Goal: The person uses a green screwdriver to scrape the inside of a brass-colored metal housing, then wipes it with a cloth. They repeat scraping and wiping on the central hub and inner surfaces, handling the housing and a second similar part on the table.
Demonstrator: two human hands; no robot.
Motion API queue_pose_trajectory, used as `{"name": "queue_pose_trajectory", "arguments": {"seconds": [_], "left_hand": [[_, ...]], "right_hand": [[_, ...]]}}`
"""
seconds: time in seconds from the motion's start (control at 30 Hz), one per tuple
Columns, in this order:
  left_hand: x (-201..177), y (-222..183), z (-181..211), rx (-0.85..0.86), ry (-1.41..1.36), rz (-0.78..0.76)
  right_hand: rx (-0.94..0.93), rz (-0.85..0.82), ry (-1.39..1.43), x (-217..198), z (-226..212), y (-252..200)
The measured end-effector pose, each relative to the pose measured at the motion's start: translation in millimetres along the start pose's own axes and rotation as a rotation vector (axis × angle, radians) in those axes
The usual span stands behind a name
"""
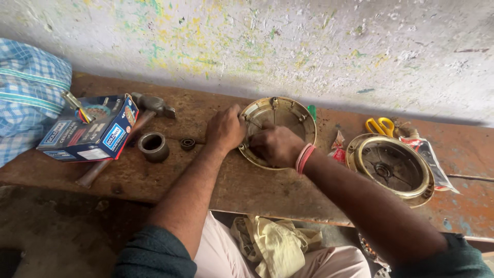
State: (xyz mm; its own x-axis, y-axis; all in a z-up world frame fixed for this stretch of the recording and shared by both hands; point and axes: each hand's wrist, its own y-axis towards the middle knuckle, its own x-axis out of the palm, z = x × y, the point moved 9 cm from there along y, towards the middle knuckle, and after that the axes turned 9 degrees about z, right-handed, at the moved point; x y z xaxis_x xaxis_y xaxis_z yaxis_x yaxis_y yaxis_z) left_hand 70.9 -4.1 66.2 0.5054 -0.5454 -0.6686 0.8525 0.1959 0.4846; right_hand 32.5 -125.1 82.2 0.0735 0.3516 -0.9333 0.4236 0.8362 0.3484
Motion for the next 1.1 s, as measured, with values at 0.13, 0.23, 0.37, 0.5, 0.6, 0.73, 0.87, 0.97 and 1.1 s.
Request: {"name": "queue_pose_trajectory", "arguments": {"seconds": [0.13, 0.23, 0.37, 0.5, 0.6, 0.73, 0.87, 0.97, 1.1], "left_hand": [[0.8, -3.3, 9.3, 0.055, -0.018, 0.048], [0.2, -4.5, 1.4, 0.016, 0.004, 0.002], [0.9, -3.8, 5.7, 0.032, 0.001, 0.03], [3.2, -5.8, 3.8, -0.008, -0.006, -0.062], [5.0, -5.7, 0.1, -0.061, 0.035, -0.115], [1.2, -5.0, 11.4, -0.005, -0.006, -0.068], [9.5, -9.0, -2.8, -0.121, 0.055, -0.214], [8.0, -7.1, 5.9, -0.051, 0.021, -0.161], [4.3, -7.0, 5.5, -0.044, 0.024, -0.123]], "right_hand": [[0.046, 0.046, -0.085, -5.2, 5.5, -6.4], [-0.012, 0.058, -0.036, -6.5, -2.4, 0.8], [-0.067, 0.13, -0.06, -14.7, -7.3, -2.0], [0.049, 0.047, -0.086, -7.2, -0.4, -0.8], [0.165, -0.016, 0.088, 1.1, 7.9, -3.2], [0.008, 0.138, -0.038, -12.2, -0.2, -6.5], [0.09, 0.056, 0.057, 1.7, 7.1, 0.0], [0.054, 0.125, -0.002, -5.2, 7.9, -3.9], [0.069, 0.115, -0.039, -5.6, 8.4, -6.0]]}}
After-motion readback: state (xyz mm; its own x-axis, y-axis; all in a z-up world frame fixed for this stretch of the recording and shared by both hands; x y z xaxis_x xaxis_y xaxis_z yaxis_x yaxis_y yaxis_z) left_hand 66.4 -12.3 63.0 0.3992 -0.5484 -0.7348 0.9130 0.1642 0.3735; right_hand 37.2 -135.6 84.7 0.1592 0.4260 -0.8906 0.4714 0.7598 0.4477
